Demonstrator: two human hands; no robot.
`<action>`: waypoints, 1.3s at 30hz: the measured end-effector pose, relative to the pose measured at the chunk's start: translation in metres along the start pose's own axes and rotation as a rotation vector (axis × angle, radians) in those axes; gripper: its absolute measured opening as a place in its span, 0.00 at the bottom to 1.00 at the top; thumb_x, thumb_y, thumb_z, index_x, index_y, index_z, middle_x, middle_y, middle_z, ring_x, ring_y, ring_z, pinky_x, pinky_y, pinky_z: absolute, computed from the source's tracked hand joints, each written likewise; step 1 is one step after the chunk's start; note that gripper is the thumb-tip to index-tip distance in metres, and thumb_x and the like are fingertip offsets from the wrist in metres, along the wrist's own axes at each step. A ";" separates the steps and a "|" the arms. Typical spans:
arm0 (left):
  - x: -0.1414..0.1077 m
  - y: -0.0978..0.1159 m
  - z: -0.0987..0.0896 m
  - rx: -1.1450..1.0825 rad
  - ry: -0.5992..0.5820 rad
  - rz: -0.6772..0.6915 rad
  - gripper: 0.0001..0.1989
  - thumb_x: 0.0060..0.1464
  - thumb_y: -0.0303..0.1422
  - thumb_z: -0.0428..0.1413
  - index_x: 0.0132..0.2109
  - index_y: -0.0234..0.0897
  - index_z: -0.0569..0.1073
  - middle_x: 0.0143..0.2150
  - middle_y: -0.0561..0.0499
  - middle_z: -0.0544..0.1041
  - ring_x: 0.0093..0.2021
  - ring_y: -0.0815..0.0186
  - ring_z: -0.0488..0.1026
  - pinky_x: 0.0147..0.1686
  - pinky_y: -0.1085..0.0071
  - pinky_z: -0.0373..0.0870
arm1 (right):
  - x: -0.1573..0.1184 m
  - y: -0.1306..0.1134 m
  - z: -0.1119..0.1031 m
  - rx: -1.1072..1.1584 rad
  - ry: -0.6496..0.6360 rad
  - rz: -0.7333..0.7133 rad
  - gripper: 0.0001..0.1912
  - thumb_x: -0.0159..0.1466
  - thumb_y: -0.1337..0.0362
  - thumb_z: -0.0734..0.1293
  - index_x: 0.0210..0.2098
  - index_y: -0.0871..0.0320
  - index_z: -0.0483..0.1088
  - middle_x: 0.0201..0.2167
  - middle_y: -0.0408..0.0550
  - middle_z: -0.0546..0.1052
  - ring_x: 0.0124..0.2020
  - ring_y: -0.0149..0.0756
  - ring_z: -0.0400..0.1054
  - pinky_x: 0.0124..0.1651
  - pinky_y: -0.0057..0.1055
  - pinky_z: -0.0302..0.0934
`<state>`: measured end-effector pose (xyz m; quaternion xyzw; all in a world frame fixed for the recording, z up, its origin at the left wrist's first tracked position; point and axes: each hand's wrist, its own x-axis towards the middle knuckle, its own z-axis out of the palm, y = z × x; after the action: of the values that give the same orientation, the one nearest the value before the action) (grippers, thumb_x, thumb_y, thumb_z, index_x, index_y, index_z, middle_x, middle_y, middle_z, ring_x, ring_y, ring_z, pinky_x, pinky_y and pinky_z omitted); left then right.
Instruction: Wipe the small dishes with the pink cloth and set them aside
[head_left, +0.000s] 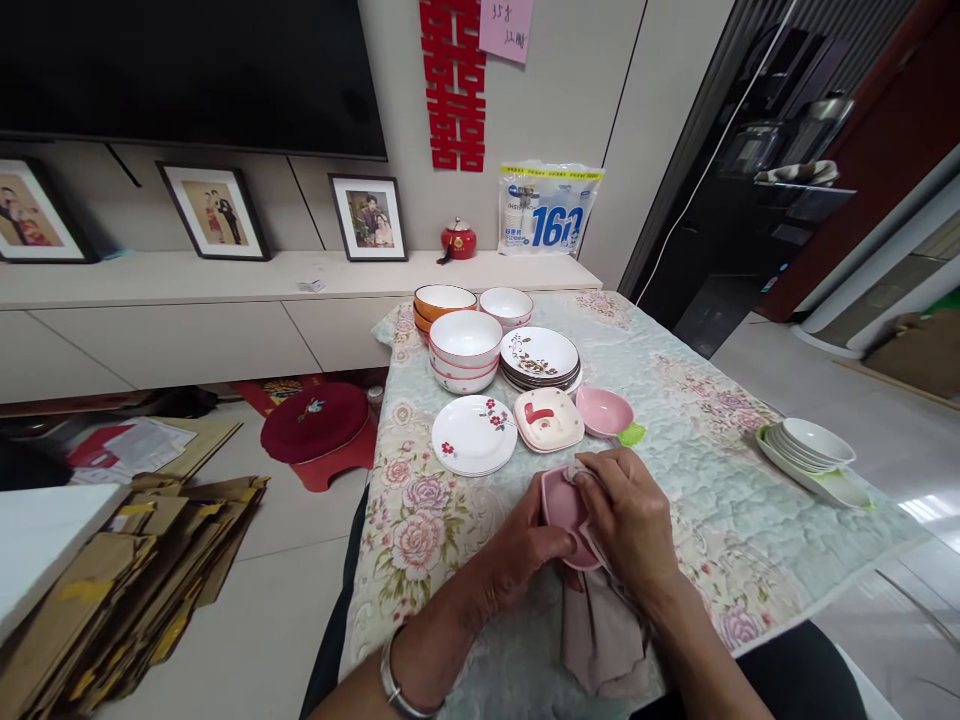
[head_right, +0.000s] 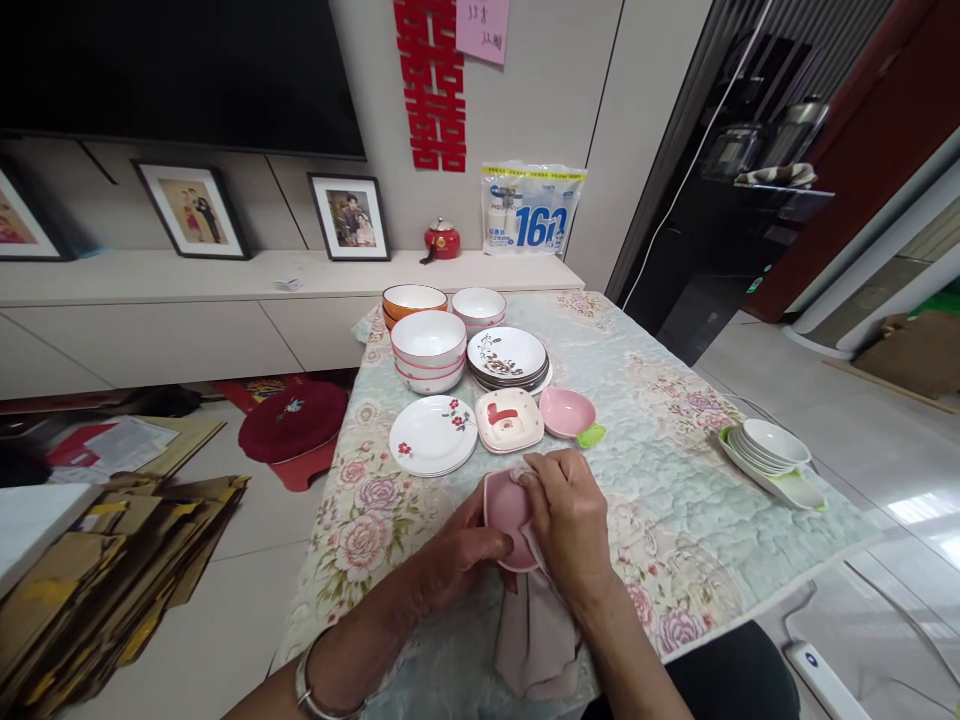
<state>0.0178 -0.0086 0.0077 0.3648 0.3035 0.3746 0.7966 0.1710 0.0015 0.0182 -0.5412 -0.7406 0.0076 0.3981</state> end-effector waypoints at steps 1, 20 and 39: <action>0.000 0.000 0.000 0.001 0.004 0.001 0.30 0.40 0.22 0.55 0.54 0.38 0.68 0.36 0.49 0.75 0.31 0.64 0.72 0.21 0.74 0.69 | 0.000 -0.001 0.000 0.033 0.008 0.026 0.10 0.69 0.66 0.61 0.45 0.55 0.73 0.36 0.50 0.72 0.37 0.39 0.68 0.40 0.36 0.63; 0.007 0.002 0.006 0.114 0.027 0.053 0.26 0.30 0.16 0.56 0.42 0.36 0.69 0.38 0.53 0.75 0.38 0.63 0.71 0.34 0.70 0.69 | 0.003 -0.010 -0.007 0.081 -0.081 0.014 0.10 0.69 0.65 0.62 0.40 0.55 0.77 0.35 0.49 0.72 0.38 0.39 0.67 0.39 0.35 0.64; 0.009 -0.004 0.000 0.242 0.208 0.374 0.37 0.33 0.17 0.49 0.55 0.37 0.67 0.54 0.46 0.73 0.52 0.56 0.69 0.52 0.62 0.65 | -0.004 0.014 0.002 -0.152 -0.251 0.137 0.15 0.71 0.60 0.57 0.30 0.57 0.68 0.22 0.46 0.74 0.24 0.37 0.69 0.28 0.30 0.54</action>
<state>0.0240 -0.0034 0.0029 0.4669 0.3537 0.5119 0.6284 0.1812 0.0054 0.0081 -0.6140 -0.7442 0.0462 0.2588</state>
